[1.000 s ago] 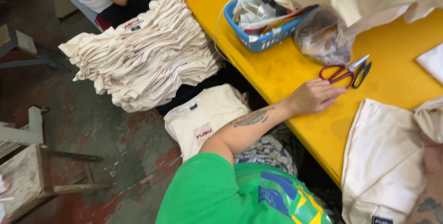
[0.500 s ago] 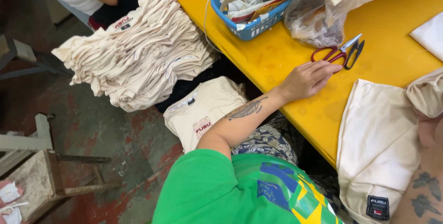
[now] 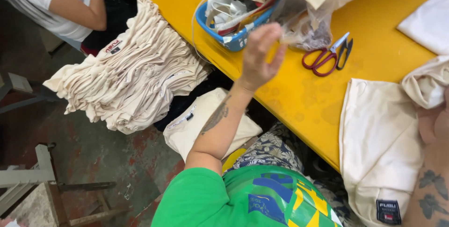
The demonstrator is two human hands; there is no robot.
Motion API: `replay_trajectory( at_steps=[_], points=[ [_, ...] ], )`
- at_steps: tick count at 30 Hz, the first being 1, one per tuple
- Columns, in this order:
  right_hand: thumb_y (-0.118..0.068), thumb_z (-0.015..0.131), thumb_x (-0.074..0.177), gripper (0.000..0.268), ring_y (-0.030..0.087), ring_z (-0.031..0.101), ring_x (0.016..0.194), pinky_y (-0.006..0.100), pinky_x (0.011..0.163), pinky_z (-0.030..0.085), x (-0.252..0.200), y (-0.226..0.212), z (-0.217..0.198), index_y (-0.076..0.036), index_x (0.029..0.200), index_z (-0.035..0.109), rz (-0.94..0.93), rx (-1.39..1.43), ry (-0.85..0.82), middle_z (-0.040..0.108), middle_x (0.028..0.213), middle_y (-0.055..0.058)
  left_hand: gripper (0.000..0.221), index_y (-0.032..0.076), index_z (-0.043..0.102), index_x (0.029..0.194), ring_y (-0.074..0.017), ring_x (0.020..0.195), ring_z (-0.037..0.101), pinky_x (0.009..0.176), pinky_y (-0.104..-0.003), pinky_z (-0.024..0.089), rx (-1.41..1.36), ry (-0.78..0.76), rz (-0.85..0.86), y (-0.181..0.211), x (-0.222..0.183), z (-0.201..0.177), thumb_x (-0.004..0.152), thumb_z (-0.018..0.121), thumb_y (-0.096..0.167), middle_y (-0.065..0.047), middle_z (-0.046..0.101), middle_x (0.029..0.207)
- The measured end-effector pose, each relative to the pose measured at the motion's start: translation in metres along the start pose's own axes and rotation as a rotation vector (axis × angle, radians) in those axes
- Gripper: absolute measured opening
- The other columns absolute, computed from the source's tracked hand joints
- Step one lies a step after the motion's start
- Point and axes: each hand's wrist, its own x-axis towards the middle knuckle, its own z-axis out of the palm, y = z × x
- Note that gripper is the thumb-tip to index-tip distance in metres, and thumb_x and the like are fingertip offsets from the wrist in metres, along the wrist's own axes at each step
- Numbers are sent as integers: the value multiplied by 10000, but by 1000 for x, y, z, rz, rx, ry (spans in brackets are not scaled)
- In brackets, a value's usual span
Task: Trimming loose threads from white t-shirts using small scissors and inspecting the garments for quality.
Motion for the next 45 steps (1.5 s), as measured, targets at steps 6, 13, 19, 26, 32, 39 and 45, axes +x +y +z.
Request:
replay_trajectory(
  at_steps=[6,13,19,26,32,39,45],
  points=[
    [-594,485,1084,572,69,584,1510,209,1126,568,36,34,-50,-312,1581,510,4,-123,136,575,1663,-106,581,328,280,1680,-199,673,592,718,-311,574,-391,561,-175,16,90,-87,1204,459,46,-161,737,1145],
    [-556,469,1101,570,211,645,1534,405,1227,637,-4,-24,28,-169,1503,586,-52,-52,105,662,1577,16,535,222,368,1634,-217,914,650,892,-344,597,-285,589,-46,19,97,-93,1155,468,7,-158,709,1109],
    [-649,635,1038,766,203,601,1572,434,1217,611,-26,-45,57,-211,1637,442,-77,23,91,576,1680,3,410,172,427,1557,-179,904,625,875,-296,609,-225,428,-127,18,90,-87,1165,443,54,-110,685,1114],
    [-582,531,1093,676,284,502,1579,545,1258,510,-41,-67,86,-179,1617,388,-153,-65,36,480,1664,72,334,156,475,1465,-172,995,612,894,-304,588,56,366,-30,14,94,-83,1131,484,146,-73,629,1122],
    [-639,466,1114,737,299,436,1618,556,1271,455,-34,-56,75,-164,1658,317,-139,-83,-6,406,1731,84,529,216,327,1598,-161,1053,626,972,-298,604,142,269,-98,10,97,-85,1131,556,119,-47,627,1275],
    [-454,353,1220,517,314,456,1577,502,1277,469,1,-18,16,-80,1572,408,-99,-235,-26,453,1660,112,207,146,656,1301,-112,979,631,965,-231,561,-392,287,-455,5,108,-101,1131,553,200,-7,624,1180],
    [122,699,1061,551,611,544,1490,757,1146,470,-6,-18,12,317,1558,561,-30,895,20,603,1625,479,277,138,645,965,-66,550,358,501,-188,324,-658,175,-528,-19,116,-104,1108,468,295,35,429,663]
  ],
)
